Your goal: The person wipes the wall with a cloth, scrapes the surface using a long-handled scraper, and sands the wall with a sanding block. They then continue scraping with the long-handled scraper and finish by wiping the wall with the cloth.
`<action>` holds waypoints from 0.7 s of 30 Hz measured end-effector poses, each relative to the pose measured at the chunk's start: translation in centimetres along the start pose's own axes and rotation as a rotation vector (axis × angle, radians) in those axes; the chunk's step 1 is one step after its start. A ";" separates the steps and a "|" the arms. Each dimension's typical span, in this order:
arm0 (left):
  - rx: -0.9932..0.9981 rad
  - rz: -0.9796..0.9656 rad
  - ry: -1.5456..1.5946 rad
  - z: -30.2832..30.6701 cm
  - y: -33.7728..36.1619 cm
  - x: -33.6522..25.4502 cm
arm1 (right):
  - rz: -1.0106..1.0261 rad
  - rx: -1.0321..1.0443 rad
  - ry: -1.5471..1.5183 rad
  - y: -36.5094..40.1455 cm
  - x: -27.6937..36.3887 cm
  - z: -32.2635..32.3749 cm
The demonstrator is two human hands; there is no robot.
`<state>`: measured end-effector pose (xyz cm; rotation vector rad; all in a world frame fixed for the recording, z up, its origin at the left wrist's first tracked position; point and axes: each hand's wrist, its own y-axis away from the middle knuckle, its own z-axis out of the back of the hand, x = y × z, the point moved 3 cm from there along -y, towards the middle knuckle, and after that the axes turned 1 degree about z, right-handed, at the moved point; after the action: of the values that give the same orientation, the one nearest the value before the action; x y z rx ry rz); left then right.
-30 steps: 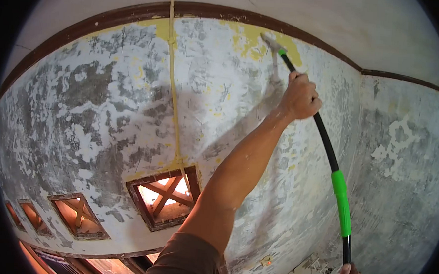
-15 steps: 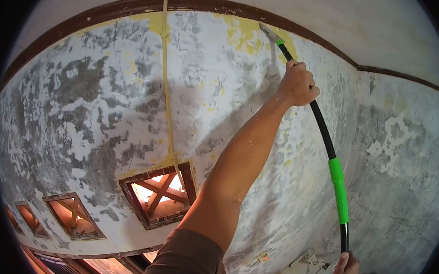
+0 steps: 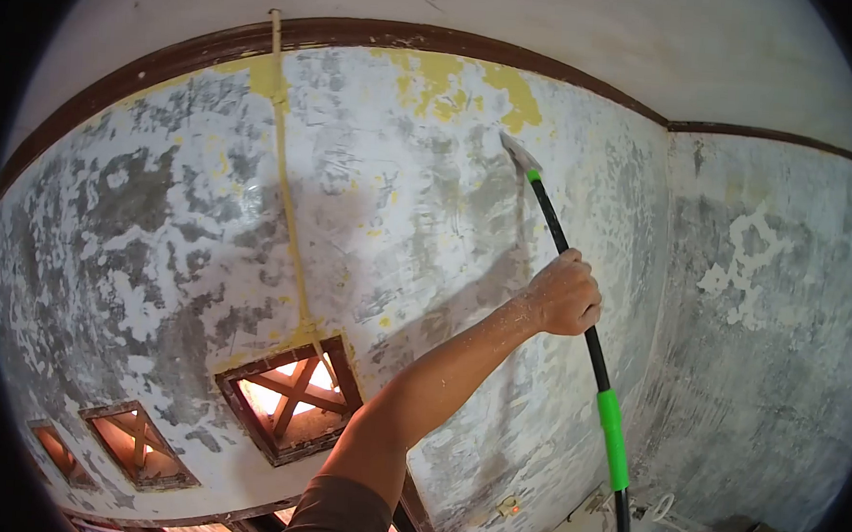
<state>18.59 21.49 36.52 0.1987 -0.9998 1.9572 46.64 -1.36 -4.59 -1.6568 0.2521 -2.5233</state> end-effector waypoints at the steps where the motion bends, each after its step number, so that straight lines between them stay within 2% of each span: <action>1: 0.005 -0.005 0.013 -0.4 -0.3 0.0 | -0.037 0.032 -0.009 -0.6 2.1 1.5; 3: -0.101 0.012 -0.008 -0.5 -1.8 1.2 | -0.084 0.026 0.002 -1.3 3.8 2.0; 5: -0.147 0.046 -0.033 -1.1 -2.6 2.0 | -0.018 -0.015 0.049 -1.2 4.2 1.8; 6: -0.163 0.047 -0.006 -1.0 -2.5 2.0 | -0.194 0.049 0.049 -0.6 5.8 2.0; 7: -0.185 0.038 0.008 -0.6 -2.6 2.1 | -0.196 0.051 0.049 0.5 6.8 1.6; 9: -0.206 -0.011 0.020 -0.3 -2.0 1.8 | 0.099 -0.203 0.029 1.6 9.0 1.8; 10: -0.211 -0.027 0.022 -0.3 -1.8 2.1 | 0.096 -0.202 0.020 0.9 9.3 1.7; 13: -0.256 -0.023 0.015 -0.7 -3.0 3.2 | -0.190 0.058 0.112 -0.6 10.0 1.7; 14: -0.212 0.005 0.019 -0.4 -3.4 3.1 | -0.292 -0.009 0.181 -0.2 9.4 2.2; 15: -0.165 0.027 0.019 -0.1 -3.8 3.1 | -0.281 -0.012 0.181 0.2 10.3 2.8; 17: -0.218 0.005 0.044 -0.2 -2.5 1.6 | -0.050 -0.096 0.009 1.7 12.9 4.4; 18: -0.189 0.018 0.073 -0.1 -1.8 0.9 | -0.032 -0.193 0.147 2.9 11.9 4.2; 19: -0.182 0.011 0.078 -0.1 -1.8 1.1 | -0.041 -0.195 0.140 2.8 11.5 4.0; 21: -0.257 -0.022 0.103 -0.3 -2.0 1.8 | -0.134 -0.006 0.169 2.1 11.2 3.1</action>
<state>19.20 23.39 38.34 -0.0347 -1.1634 1.7801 45.04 -5.68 6.27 -1.5108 0.1681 -2.7687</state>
